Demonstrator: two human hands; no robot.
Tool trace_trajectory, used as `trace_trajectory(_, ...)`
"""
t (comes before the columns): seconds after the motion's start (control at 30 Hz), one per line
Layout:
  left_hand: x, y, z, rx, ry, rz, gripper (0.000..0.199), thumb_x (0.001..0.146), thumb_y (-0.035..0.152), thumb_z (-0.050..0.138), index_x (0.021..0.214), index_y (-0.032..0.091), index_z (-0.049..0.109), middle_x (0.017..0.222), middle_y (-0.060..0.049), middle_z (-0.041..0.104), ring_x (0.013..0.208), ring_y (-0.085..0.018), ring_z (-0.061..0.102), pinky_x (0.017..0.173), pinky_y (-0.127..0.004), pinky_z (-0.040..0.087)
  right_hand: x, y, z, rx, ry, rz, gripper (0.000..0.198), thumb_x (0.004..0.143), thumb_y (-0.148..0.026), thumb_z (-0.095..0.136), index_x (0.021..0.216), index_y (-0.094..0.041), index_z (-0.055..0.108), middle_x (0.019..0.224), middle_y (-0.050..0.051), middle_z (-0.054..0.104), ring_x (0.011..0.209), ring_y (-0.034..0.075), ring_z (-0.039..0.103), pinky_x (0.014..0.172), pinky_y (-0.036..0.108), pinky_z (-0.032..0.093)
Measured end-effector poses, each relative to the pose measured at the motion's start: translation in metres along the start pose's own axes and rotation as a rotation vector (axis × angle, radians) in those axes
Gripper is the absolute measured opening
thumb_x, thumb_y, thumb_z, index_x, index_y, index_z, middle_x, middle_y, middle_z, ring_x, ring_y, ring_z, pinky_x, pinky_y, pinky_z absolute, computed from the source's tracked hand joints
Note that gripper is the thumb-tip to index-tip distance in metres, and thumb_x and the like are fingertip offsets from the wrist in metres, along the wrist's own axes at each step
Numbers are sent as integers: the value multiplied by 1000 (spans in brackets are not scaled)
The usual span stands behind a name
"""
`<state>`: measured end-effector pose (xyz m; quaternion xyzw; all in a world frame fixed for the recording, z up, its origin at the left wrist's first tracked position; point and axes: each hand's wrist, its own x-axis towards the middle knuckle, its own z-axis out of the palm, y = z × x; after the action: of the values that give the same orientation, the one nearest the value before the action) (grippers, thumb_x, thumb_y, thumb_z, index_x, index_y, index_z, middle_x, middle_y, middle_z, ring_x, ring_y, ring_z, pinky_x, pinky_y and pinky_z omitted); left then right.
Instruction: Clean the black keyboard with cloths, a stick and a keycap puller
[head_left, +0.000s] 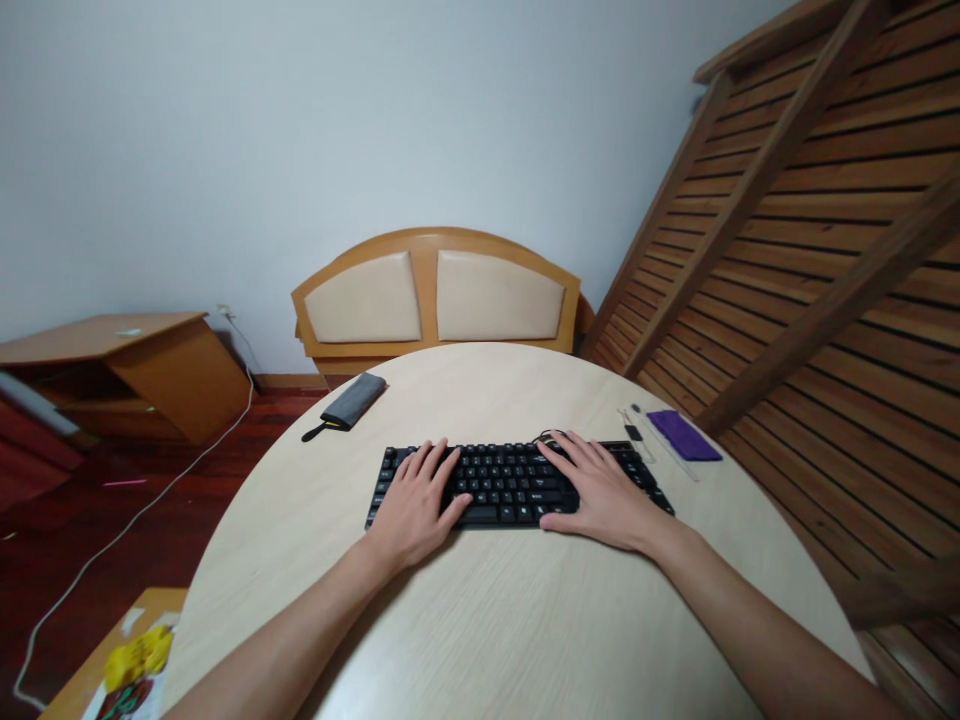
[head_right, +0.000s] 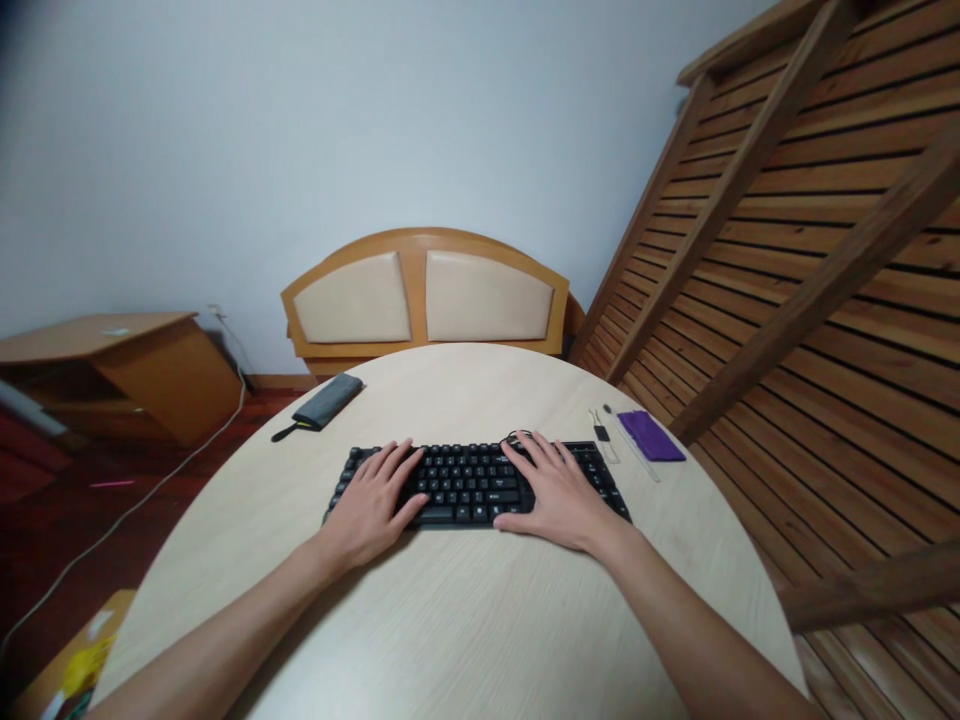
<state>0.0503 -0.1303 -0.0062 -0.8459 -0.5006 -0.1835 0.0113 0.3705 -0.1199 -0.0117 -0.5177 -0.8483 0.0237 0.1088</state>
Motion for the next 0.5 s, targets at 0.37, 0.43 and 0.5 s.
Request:
trace_trajectory(0.37,32,-28,20,60,9,-26,56,102,51,41,152,23,43,160,-11,40,149,-31,34,120,-52,28,40,13,9,-40,78,-41,91,85,-75,52,158,-22,34,164,15,30,151,33,24,120,57,20)
trace_trajectory(0.43,37,-31,20,55,4,-27,56,102,50,42,151,23,44,160,-11,41,149,-31,34,120,-52,28,45,12,9,-37,104,-29,89,86,-74,52,156,-21,37,163,15,32,151,32,25,120,56,22)
trace_trajectory(0.5,41,-33,19,29,2,-22,56,102,50,44,150,22,45,159,-11,42,148,-30,35,121,-52,27,46,9,7,-36,141,-41,82,88,-70,52,153,-20,43,162,14,36,150,31,29,120,55,23)
